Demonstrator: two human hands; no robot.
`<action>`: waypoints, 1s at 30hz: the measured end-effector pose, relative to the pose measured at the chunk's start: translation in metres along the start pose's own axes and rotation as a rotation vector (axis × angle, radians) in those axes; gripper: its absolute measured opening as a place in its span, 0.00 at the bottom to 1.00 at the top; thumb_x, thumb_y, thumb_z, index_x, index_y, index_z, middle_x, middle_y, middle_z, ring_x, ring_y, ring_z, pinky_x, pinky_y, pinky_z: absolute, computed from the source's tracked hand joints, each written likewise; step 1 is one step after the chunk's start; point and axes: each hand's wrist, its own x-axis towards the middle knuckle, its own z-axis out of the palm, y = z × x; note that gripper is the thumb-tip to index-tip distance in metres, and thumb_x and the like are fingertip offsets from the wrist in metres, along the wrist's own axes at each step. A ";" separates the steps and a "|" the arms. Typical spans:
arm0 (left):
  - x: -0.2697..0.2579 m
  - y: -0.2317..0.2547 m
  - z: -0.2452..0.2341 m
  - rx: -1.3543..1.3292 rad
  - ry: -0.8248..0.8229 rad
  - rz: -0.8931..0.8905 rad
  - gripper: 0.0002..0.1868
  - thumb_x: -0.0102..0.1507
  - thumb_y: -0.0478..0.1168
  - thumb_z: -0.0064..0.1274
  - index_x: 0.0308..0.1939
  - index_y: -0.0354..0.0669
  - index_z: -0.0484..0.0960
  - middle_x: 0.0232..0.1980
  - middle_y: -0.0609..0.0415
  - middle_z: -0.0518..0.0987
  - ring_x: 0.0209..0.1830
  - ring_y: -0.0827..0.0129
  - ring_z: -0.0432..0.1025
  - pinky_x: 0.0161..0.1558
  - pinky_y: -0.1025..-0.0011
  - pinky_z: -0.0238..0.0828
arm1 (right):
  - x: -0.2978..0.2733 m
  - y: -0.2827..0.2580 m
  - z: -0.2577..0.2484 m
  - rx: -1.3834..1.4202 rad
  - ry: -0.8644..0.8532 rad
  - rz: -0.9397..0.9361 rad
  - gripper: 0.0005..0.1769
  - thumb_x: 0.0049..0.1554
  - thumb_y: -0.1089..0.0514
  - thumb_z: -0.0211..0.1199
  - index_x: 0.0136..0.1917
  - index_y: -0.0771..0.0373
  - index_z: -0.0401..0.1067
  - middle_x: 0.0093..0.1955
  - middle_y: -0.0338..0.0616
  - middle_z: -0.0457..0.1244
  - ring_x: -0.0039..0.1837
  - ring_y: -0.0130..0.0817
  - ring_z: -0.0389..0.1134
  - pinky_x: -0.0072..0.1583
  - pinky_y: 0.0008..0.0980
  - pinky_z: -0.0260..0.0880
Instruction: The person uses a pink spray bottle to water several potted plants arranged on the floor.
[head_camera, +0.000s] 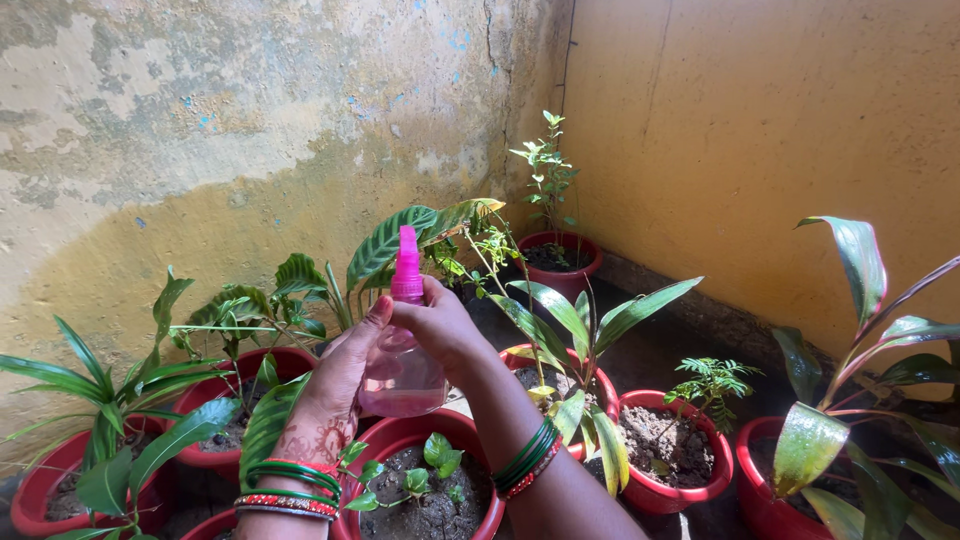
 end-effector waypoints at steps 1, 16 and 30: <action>0.001 -0.001 -0.002 0.011 0.009 0.005 0.44 0.49 0.76 0.54 0.54 0.47 0.84 0.45 0.56 0.83 0.37 0.71 0.69 0.36 0.70 0.67 | 0.002 0.001 -0.001 0.011 -0.001 -0.002 0.27 0.49 0.55 0.72 0.60 0.63 0.70 0.48 0.41 0.69 0.48 0.29 0.70 0.52 0.32 0.73; -0.014 0.009 -0.042 -0.417 -0.135 0.020 0.34 0.63 0.67 0.45 0.58 0.44 0.79 0.52 0.50 0.82 0.45 0.66 0.79 0.44 0.62 0.81 | 0.023 0.001 0.045 -0.033 -0.033 0.049 0.21 0.49 0.58 0.71 0.55 0.65 0.72 0.45 0.41 0.69 0.46 0.30 0.71 0.48 0.33 0.74; 0.012 0.010 -0.032 -0.231 0.030 0.052 0.35 0.59 0.66 0.51 0.60 0.45 0.81 0.57 0.59 0.83 0.53 0.76 0.76 0.55 0.70 0.70 | 0.039 -0.002 0.029 -0.001 -0.036 0.071 0.16 0.51 0.58 0.69 0.53 0.62 0.73 0.44 0.40 0.68 0.43 0.29 0.70 0.46 0.31 0.72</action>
